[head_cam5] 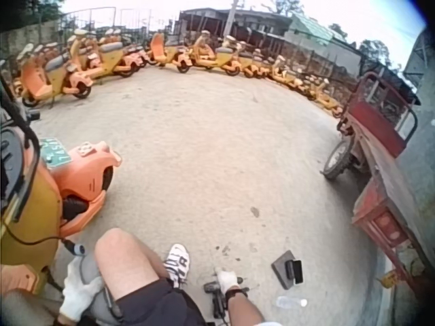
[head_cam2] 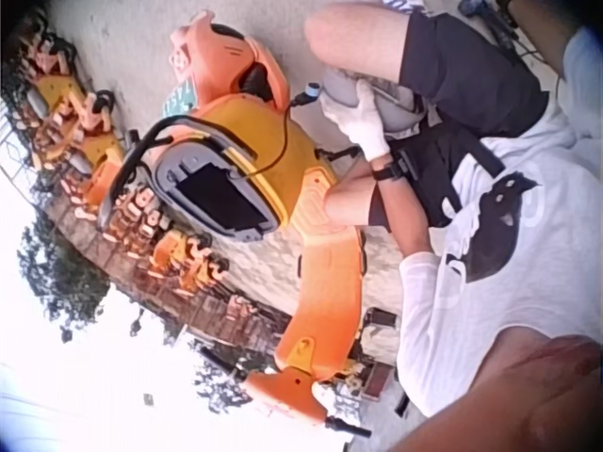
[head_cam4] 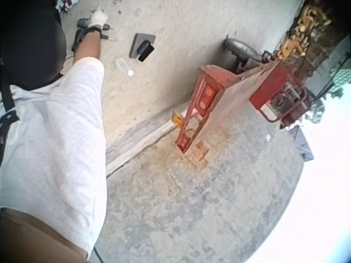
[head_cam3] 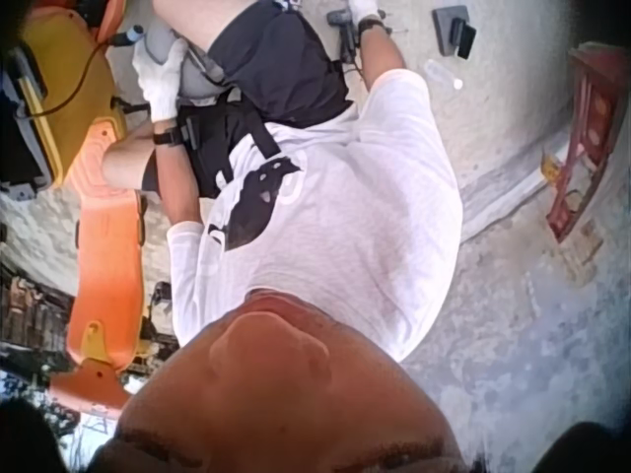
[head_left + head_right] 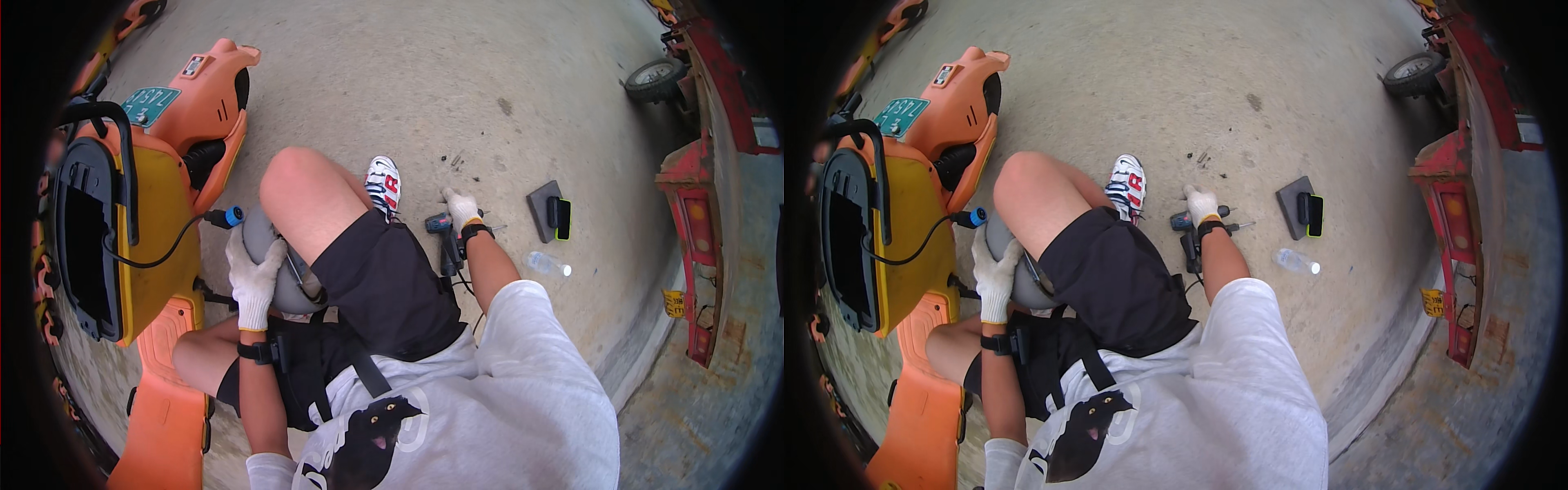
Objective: Repairing a component of an electric scooter using manual and electric tools.
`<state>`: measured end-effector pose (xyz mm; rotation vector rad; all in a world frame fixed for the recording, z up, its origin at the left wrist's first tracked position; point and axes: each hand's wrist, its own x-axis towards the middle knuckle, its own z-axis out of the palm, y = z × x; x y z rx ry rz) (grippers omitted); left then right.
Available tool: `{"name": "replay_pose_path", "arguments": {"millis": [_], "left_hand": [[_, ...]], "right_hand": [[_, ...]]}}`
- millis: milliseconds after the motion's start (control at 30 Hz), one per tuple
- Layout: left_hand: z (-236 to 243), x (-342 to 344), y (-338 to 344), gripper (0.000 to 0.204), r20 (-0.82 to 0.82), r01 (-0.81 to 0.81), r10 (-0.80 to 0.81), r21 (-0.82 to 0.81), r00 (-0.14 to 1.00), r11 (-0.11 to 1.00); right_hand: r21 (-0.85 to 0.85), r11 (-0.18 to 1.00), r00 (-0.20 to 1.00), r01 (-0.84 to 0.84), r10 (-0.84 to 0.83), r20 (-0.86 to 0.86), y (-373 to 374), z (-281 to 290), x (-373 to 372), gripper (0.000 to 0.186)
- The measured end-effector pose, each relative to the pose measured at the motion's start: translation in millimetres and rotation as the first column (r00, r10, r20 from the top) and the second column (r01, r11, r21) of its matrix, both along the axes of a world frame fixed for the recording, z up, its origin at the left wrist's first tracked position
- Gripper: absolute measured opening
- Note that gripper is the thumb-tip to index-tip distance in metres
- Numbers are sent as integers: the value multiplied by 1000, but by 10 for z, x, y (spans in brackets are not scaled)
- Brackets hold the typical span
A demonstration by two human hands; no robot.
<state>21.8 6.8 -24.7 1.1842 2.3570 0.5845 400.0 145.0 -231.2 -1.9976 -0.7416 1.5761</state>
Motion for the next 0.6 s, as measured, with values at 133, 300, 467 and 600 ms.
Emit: {"name": "replay_pose_path", "arguments": {"millis": [133, 300, 467, 600], "left_hand": [[-30, 71, 74, 88, 21, 14, -14, 1, 1000, 1000], [0, 64, 52, 89, 13, 11, -11, -2, 1000, 1000], [44, 2, -4, 91, -20, -1, 0, -42, 1000, 999], [3, 86, 85, 89, 6, 21, -21, -8, 1000, 1000]], "right_hand": [[-137, 981, 988, 140, -147, -44, 57, 25, 146, 22], [-153, 963, 949, 223, -250, -193, -11, -23, 85, 19], [-223, 970, 995, 100, -93, 40, -76, -294, -82, 20], [-224, 973, 992, -46, 70, 101, -134, -921, 377, 24]]}}
